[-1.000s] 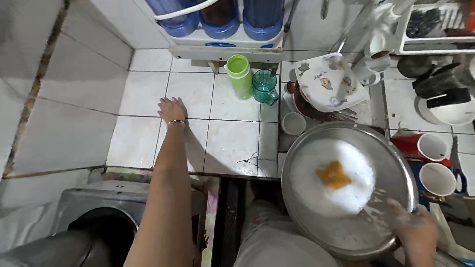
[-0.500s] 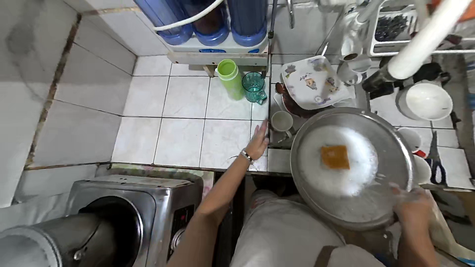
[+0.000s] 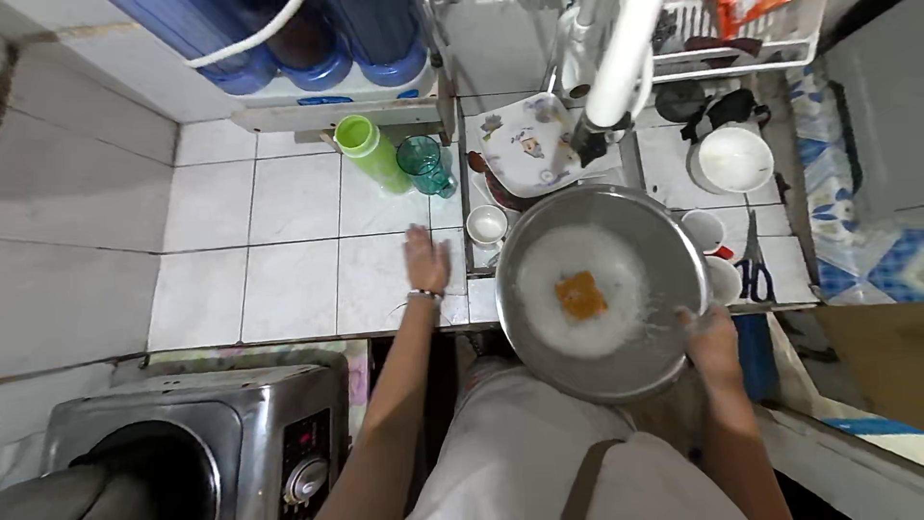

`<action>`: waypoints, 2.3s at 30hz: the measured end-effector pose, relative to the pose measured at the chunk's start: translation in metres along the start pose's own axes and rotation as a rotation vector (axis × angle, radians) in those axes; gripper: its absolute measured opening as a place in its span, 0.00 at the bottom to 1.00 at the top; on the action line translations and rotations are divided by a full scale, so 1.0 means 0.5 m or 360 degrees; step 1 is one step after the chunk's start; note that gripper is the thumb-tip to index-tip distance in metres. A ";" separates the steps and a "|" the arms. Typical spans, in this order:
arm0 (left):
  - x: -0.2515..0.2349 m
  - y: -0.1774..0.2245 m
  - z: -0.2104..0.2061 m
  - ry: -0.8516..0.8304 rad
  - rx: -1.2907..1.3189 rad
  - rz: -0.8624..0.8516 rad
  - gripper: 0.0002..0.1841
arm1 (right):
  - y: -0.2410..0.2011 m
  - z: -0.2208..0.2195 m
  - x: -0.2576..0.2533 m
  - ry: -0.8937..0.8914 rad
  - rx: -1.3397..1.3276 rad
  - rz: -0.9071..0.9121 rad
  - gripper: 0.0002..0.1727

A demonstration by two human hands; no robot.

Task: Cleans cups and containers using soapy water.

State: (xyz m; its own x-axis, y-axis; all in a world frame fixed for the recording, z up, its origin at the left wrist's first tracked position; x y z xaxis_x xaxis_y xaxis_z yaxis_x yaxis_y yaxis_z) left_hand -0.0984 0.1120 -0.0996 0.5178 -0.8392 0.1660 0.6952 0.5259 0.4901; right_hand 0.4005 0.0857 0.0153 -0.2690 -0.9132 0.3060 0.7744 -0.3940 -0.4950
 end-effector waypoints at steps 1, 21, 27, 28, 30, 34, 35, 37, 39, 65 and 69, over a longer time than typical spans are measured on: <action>0.023 0.055 -0.036 -0.0139 0.0178 -0.0138 0.36 | 0.003 0.003 -0.007 -0.0035 -0.0042 0.0010 0.29; 0.116 0.145 0.125 0.0174 0.1004 -0.0074 0.09 | 0.168 0.035 -0.165 -0.0252 -0.0652 -0.0019 0.34; 0.098 0.175 0.112 -0.0020 0.0667 0.0270 0.26 | 0.126 0.104 -0.198 0.0147 -0.0708 0.0282 0.28; 0.094 0.172 0.088 -0.0233 0.0494 0.0406 0.26 | 0.092 0.127 -0.223 0.0245 -0.0701 0.0397 0.27; 0.098 0.162 0.024 -0.0616 0.0410 0.0636 0.27 | 0.003 0.157 -0.273 0.0331 -0.0737 0.0619 0.26; 0.139 0.213 -0.049 -0.0771 0.1718 0.0948 0.19 | -0.186 0.154 -0.321 0.0155 -0.0781 0.0825 0.25; 0.133 0.226 -0.055 -0.0708 0.1930 0.0945 0.19 | -0.222 0.140 -0.321 0.0106 -0.0786 0.0868 0.25; 0.114 0.228 -0.059 -0.0588 0.1900 0.0830 0.20 | -0.275 0.094 -0.310 0.0049 -0.0768 0.1018 0.24; 0.105 0.219 -0.063 -0.0569 0.1743 0.0799 0.22 | -0.311 0.029 -0.285 0.0044 -0.0706 0.1198 0.22; 0.085 0.282 0.208 -0.0043 -0.0611 -0.0128 0.18 | -0.256 -0.312 -0.022 -0.1635 0.0681 0.1057 0.50; 0.076 0.314 0.260 0.0168 -0.0606 -0.0304 0.14 | -0.243 -0.291 0.003 -0.1589 0.0743 0.0948 0.63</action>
State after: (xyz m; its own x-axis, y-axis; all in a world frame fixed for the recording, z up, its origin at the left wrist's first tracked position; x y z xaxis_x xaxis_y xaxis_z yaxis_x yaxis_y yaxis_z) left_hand -0.0345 0.1445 0.0951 0.3967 -0.9179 0.0050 0.9073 0.3929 0.1496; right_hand 0.2229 0.1171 -0.0427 0.5850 -0.3790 0.7170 0.8102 0.3133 -0.4954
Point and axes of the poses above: each hand's wrist, its own x-axis away from the middle knuckle, its own z-axis out of the back of the hand, y = z × x, the point moved 8 cm from there along -x, towards the middle knuckle, and after that the axes turned 11 degrees about z, right-handed, at the moved point
